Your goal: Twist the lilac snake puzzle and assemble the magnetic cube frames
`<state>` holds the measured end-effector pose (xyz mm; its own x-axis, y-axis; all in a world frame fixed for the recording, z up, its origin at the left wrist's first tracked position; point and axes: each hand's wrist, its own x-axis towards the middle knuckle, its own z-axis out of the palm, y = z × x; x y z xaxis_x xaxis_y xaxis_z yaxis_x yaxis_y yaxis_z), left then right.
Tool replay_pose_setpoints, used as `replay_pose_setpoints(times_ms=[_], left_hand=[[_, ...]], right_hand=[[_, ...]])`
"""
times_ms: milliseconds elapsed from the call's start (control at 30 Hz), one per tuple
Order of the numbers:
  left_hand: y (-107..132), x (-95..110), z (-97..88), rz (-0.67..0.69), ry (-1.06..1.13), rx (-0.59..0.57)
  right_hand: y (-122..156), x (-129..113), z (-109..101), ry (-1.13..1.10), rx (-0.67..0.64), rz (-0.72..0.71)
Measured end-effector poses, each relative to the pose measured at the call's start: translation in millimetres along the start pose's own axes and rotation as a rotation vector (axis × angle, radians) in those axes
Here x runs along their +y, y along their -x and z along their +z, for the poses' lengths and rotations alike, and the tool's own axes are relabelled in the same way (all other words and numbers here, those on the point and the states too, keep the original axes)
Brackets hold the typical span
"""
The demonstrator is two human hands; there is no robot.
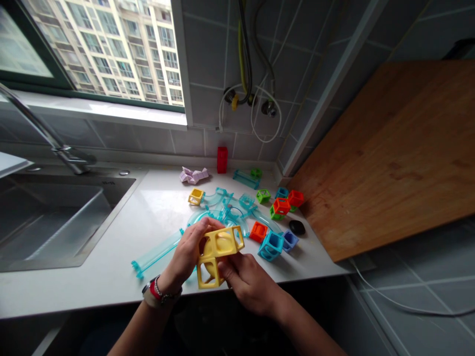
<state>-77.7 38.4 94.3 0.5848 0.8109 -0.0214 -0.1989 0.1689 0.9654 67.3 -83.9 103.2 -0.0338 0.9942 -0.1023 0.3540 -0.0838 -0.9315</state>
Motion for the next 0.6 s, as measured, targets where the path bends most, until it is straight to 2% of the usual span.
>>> replay_pose_setpoints(times_ms=[100,200,300,367,467,600], left_hand=[[-5.0,-5.9,-2.2,-0.017,0.126,0.126],[-8.8,-11.9,-2.3,0.026,0.243,0.272],[-9.1,-13.7,1.0,0.066,0.319,0.326],[-7.2,-11.7,3.7,0.071,0.321,0.29],[-3.6,-5.9,5.4,0.045,0.341,0.175],[-2.2,-0.5,3.3,0.014,0.382,0.011]], right_hand=[[-1.7,4.9,1.5,-0.036,0.119,-0.045],[-3.7,7.3,2.7,-0.036,0.226,-0.087],[-7.1,7.2,6.2,-0.036,0.272,-0.058],[-10.7,6.4,9.0,-0.08,0.311,-0.031],[-17.7,3.2,8.6,-0.166,0.403,-0.032],[-27.1,-5.7,-5.4,-0.287,0.456,-0.081]])
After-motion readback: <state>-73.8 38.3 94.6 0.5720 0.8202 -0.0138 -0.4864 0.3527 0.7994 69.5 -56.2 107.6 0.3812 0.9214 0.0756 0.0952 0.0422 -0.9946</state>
